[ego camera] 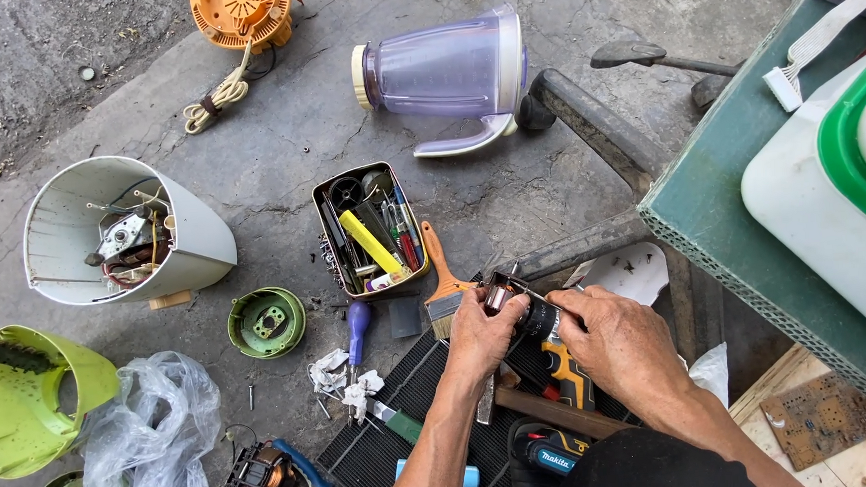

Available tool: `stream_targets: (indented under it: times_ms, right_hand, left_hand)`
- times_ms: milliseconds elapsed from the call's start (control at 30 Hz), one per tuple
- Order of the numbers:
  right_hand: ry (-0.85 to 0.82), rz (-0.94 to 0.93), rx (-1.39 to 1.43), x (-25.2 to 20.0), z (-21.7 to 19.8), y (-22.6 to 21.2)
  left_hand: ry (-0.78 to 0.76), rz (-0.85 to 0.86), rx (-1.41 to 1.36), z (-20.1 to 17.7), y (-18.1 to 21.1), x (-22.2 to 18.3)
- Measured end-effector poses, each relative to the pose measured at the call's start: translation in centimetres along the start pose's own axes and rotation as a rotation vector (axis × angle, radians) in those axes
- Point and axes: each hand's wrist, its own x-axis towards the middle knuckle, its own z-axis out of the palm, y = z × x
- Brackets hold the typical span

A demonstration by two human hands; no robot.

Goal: Maintaining and repairing a small electric motor assembly by inspecting the armature and using tools for adjustments.

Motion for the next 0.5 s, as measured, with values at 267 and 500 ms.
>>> stream_targets:
  times_ms: [267, 500]
  right_hand:
    - [0.050, -0.160, -0.201, 0.2, 0.5, -0.1]
    - [0.027, -0.184, -0.225, -0.2, 1.0, -1.0]
  left_hand:
    - [-0.081, -0.013, 0.158, 0.2, -0.2, 0.2]
    - [-0.057, 0.006, 0.146, 0.9, -0.3, -0.3]
